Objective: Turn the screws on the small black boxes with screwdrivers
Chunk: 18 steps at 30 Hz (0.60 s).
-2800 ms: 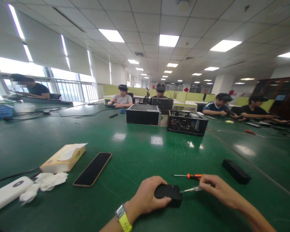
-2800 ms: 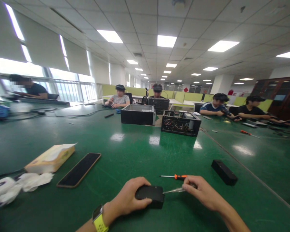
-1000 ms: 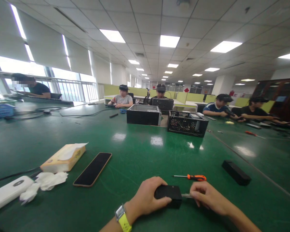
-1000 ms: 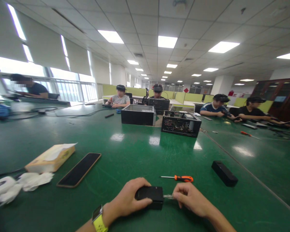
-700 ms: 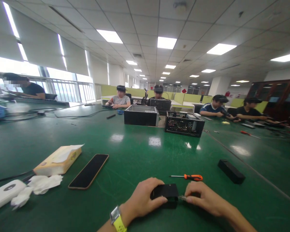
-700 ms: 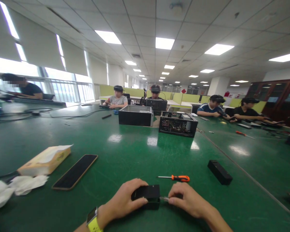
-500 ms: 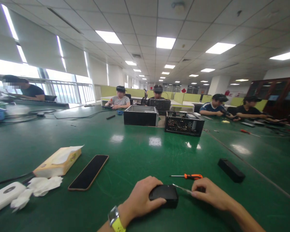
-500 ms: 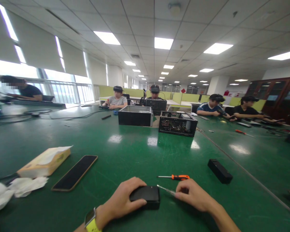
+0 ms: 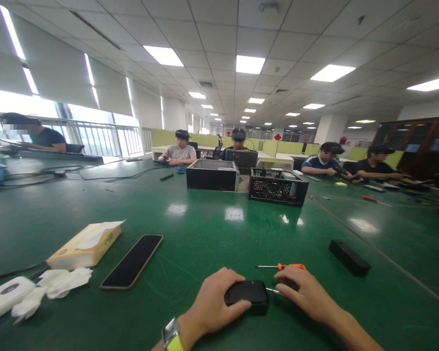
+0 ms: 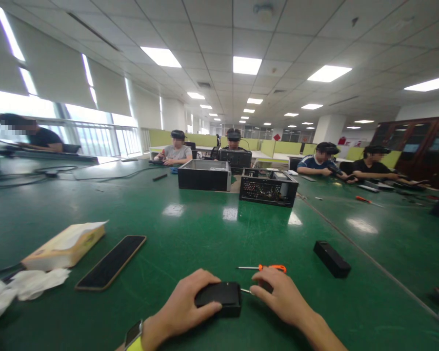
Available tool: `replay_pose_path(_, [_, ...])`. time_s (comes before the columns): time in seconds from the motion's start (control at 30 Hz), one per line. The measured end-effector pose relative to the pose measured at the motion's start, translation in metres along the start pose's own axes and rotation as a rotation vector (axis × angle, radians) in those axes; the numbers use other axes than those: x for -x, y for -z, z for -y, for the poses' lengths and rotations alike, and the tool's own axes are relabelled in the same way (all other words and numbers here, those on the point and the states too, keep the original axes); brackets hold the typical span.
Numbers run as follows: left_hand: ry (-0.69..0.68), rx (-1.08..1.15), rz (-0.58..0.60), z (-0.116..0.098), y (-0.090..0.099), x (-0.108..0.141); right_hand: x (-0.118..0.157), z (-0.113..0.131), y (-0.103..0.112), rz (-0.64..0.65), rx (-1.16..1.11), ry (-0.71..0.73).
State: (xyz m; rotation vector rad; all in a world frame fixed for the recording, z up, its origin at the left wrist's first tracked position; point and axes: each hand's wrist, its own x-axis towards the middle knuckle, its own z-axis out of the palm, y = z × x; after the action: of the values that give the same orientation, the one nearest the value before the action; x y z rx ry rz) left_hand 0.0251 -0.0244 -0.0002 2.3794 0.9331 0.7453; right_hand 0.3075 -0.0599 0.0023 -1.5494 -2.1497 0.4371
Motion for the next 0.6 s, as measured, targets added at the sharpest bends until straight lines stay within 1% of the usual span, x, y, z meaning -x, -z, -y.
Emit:
replay_pose_path(0.13, [-0.019,-0.016,0.013,-0.002,-0.001,0.0,-0.001,0.011,-0.014,0.006,-0.034,0.11])
replay_pose_path(0.27, [-0.07,-0.035,0.02,-0.003,-0.003,0.0,-0.002,0.024,-0.024,0.009,-0.048,0.136])
replay_pose_path(0.43, [-0.101,0.01,0.024,-0.001,-0.003,0.0,-0.004,0.028,-0.026,0.002,-0.111,0.15])
replay_pose_path(0.6, [-0.067,0.05,0.029,0.001,-0.003,0.002,-0.006,0.026,-0.025,-0.004,-0.152,0.158])
